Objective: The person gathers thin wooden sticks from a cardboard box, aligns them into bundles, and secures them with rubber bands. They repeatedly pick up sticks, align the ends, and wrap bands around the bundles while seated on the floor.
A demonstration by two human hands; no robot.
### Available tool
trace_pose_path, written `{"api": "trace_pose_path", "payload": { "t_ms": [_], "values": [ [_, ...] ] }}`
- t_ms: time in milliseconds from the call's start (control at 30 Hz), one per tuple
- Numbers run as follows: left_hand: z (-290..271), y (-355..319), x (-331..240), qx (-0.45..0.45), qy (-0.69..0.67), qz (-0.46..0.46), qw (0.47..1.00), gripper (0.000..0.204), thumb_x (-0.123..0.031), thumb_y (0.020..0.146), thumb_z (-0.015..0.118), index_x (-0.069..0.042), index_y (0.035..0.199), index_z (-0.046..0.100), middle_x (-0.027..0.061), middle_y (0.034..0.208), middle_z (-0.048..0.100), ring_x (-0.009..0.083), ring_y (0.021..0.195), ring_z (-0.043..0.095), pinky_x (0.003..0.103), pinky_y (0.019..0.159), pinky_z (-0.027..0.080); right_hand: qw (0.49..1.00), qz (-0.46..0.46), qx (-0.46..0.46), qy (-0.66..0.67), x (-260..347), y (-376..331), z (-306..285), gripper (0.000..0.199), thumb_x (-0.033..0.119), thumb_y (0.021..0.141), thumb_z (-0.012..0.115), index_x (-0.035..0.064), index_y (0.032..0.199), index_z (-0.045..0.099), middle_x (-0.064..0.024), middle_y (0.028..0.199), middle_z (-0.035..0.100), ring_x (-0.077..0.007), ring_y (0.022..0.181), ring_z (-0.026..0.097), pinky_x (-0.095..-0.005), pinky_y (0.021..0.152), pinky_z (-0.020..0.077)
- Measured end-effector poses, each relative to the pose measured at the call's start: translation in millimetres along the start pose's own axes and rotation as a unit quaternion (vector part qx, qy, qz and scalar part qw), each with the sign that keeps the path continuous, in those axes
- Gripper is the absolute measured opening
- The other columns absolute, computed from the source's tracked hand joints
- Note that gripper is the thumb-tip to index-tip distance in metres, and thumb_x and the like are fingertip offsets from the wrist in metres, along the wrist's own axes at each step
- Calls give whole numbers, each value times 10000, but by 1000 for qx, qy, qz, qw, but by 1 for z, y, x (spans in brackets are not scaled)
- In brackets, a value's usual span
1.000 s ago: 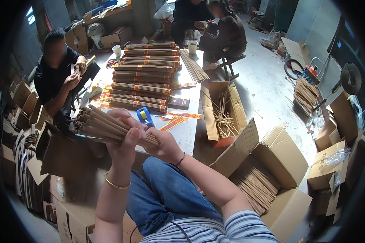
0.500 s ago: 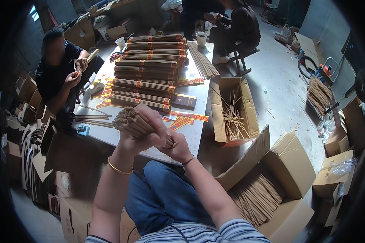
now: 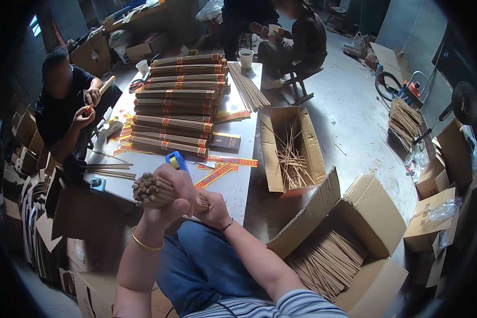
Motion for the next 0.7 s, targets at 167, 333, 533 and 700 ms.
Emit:
{"api": "trace_pose_path", "payload": {
  "t_ms": [167, 333, 533, 700],
  "values": [
    [-14, -3, 15, 76, 71, -46, 993, 303, -173, 782, 775, -73, 809, 490, 41, 632, 562, 111, 557, 549, 237, 554, 470, 991, 61, 101, 65, -8, 4, 0, 268, 125, 730, 744, 35, 949, 621, -95, 820, 645, -171, 730, 608, -296, 694, 489],
    [-6, -21, 25, -164, 208, 62, 962, 245, -142, 872, 666, -68, 902, 434, 30, 677, 508, 83, 553, 506, 212, 557, 453, 996, 20, -50, -70, -12, -9, 14, 204, 138, 751, 737, 41, 871, 603, -149, 765, 624, -276, 692, 633, -316, 630, 489],
    [18, -24, -34, -259, 172, 130, 942, 247, -219, 896, 631, -78, 928, 431, 16, 683, 475, 84, 619, 509, 242, 625, 479, 992, -19, 35, -121, 64, -10, 18, 262, 190, 776, 723, 31, 851, 529, -164, 727, 594, -332, 656, 594, -350, 592, 471],
    [3, -67, -50, -153, -164, 66, 972, 232, -253, 933, 589, -85, 922, 429, -12, 629, 444, 86, 490, 471, 234, 537, 472, 930, 174, 324, -2, 125, -42, 29, 341, 241, 800, 725, 24, 891, 479, -117, 718, 580, -218, 590, 595, -307, 536, 457]
  ]
}}
Point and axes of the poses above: each hand's wrist, its own y-axis towards the middle knuckle, its own z-axis out of the palm, x = y × z, the point moved 3 cm from there along y, towards the middle knuckle
